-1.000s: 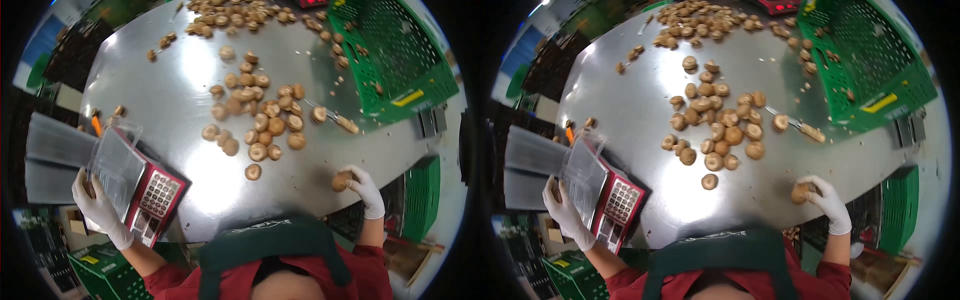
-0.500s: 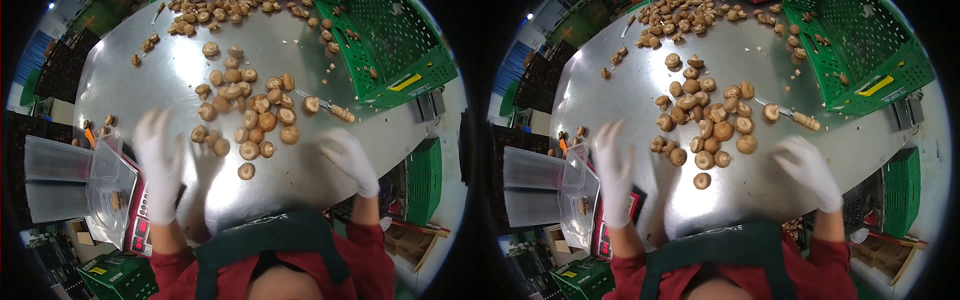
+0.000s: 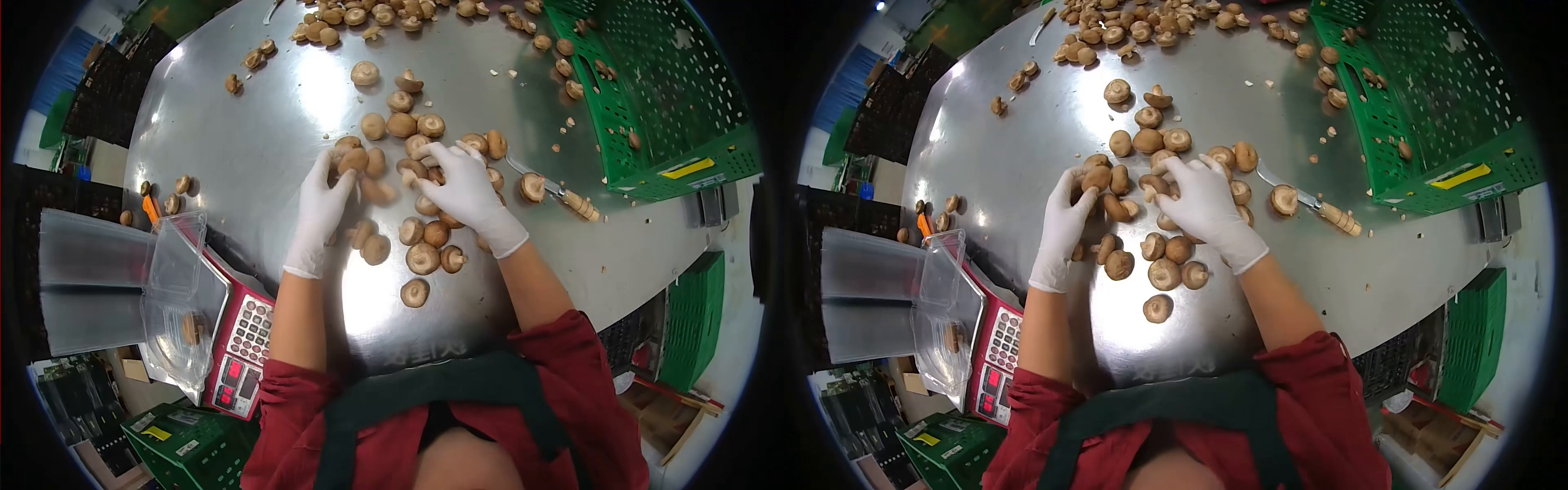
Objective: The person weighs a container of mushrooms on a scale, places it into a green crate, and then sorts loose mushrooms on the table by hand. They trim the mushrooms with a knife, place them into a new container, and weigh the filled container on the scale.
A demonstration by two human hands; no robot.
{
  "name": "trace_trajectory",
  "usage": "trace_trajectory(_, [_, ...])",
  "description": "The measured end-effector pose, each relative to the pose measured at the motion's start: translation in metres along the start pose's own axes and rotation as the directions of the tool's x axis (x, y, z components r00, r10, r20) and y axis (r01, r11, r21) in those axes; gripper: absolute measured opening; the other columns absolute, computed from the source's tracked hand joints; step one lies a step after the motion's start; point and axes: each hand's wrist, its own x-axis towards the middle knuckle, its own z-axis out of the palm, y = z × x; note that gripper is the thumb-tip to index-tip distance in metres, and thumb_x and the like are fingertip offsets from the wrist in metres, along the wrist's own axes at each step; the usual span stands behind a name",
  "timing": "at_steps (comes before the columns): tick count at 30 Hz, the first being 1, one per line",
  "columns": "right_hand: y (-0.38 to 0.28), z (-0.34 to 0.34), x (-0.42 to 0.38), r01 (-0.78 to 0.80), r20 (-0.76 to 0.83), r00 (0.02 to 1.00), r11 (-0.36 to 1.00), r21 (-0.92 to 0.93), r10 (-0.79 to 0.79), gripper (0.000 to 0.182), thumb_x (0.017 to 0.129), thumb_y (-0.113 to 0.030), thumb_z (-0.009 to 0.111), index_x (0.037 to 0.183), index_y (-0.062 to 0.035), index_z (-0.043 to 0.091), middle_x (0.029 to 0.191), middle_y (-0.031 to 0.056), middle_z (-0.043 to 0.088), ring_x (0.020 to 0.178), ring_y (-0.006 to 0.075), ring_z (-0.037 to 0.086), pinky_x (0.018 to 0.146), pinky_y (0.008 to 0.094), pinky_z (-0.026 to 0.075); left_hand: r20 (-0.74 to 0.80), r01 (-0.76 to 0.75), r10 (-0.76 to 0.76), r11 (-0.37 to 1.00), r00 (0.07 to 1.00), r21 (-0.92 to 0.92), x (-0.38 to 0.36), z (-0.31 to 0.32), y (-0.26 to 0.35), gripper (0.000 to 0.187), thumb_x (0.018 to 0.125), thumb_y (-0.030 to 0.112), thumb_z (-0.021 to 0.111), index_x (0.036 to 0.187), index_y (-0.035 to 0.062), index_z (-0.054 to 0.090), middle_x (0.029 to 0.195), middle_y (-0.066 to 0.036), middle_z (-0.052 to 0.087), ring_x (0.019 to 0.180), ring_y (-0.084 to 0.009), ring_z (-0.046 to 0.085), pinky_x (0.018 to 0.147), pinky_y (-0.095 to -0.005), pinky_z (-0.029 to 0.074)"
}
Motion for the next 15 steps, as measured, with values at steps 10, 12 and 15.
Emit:
trace_trajectory(10, [-0.009,-0.044,-0.020,-0.287,0.261,0.958,0.434,0.854,0.119,0.042,0.095,-0.013,0.062,0.132,0.0029,0.052,0.116,0.0117,0.066,0.106,0.0152,0.063,0.090,0.0279,0.050,0.205,-0.384,0.327,0.826,0.923,0.412,-0.027,0.014,0.019,0.033,0.098,0.025,0.056,0.125,0.0069,0.061,0.087,-0.016,0.069,0.089,-0.0315,0.067,0.092,-0.0403,0.048])
trace_trajectory(12, [-0.008,-0.048,-0.025,-0.260,0.226,0.965,0.396,0.881,0.131,0.041,0.097,-0.016,0.060,0.133,0.0024,0.052,0.118,0.0123,0.065,0.106,0.0148,0.062,0.090,0.0269,0.050,0.194,-0.391,0.340,0.817,0.920,0.424,-0.029,0.021,0.027,0.033,0.097,0.030,0.057,0.121,0.0088,0.065,0.083,-0.016,0.069,0.087,-0.0356,0.065,0.093,-0.0438,0.047])
trace_trajectory(15, [0.008,-0.046,-0.030,-0.237,0.204,0.971,0.393,0.889,0.123,0.039,0.099,-0.016,0.057,0.133,0.0026,0.053,0.122,0.0123,0.063,0.110,0.0170,0.062,0.094,0.0280,0.049,0.216,-0.377,0.310,0.756,0.926,0.535,-0.024,0.017,0.041,0.029,0.094,0.026,0.060,0.116,0.0088,0.067,0.084,-0.016,0.069,0.086,-0.0371,0.064,0.089,-0.0444,0.048])
